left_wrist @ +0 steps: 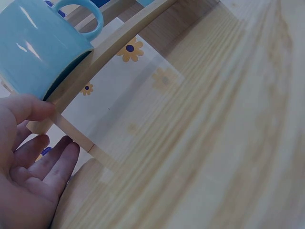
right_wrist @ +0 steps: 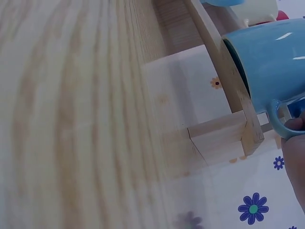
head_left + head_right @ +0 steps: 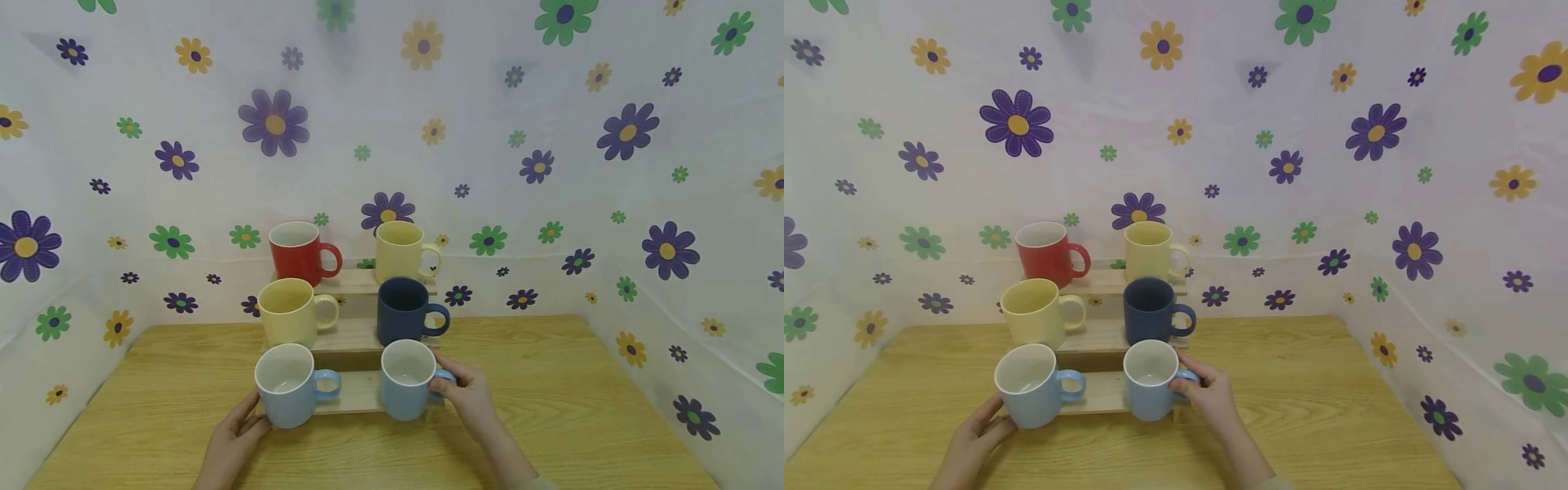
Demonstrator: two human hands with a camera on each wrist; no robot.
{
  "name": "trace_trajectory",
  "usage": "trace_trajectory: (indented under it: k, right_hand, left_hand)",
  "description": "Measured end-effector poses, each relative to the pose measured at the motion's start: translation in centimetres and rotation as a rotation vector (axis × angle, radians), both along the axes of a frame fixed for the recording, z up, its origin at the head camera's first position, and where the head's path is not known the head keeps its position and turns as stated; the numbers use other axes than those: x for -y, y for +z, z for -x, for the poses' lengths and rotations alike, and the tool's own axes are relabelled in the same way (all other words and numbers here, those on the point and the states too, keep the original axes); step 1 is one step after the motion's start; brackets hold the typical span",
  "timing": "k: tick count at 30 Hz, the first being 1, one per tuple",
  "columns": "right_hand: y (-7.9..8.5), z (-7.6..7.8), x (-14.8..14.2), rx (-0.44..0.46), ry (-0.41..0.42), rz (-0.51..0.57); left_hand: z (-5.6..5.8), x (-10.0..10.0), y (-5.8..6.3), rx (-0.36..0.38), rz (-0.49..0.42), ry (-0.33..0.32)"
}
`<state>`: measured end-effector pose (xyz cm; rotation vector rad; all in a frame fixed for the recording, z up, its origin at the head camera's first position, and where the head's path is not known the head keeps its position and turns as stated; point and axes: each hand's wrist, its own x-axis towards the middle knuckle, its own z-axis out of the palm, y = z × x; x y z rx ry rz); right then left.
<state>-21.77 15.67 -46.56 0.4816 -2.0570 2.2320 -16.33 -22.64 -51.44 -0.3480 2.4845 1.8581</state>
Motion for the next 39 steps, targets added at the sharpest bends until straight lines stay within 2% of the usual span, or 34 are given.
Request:
trace_trajectory:
  k: [6,9,11,16,17,20,26,34,39]
  right_hand:
    - [0.3,-0.2,0.0,0.049,-0.032,-0.081]
    - [0.0,-0.2,-0.2,0.047,-0.024,-0.086]
    - [-0.5,0.0,-0.6,0.023,0.011,-0.066]
    - [-2.0,0.9,-2.3,-0.066,0.173,0.014]
    - [-2.3,1.1,-2.7,-0.075,0.181,0.019]
    - [-2.9,1.6,-3.7,-0.067,0.151,0.071]
    - [-3.9,2.0,-5.3,0.059,0.058,0.260]
    - [-4.3,2.3,-5.4,0.213,-0.101,0.080]
    - [-4.0,2.5,-4.9,0.256,-0.135,0.058]
  left_hand:
    - [0.0,0.0,0.1,0.004,-0.006,-0.004]
    - [-0.1,-0.1,0.1,0.008,-0.012,-0.002]
    - [-0.1,-0.2,0.0,0.010,-0.019,-0.003]
    - [0.0,-0.2,0.0,0.005,-0.007,-0.002]
    - [0.0,-0.2,0.0,0.004,-0.004,-0.002]
    - [0.1,-0.1,0.0,-0.004,-0.002,-0.004]
    - [0.2,-0.2,-0.1,-0.013,-0.006,-0.015]
    - [0.1,-0.1,-0.1,-0.004,0.014,-0.006]
    - [0.2,-0.1,0.2,0.012,0.027,0.000]
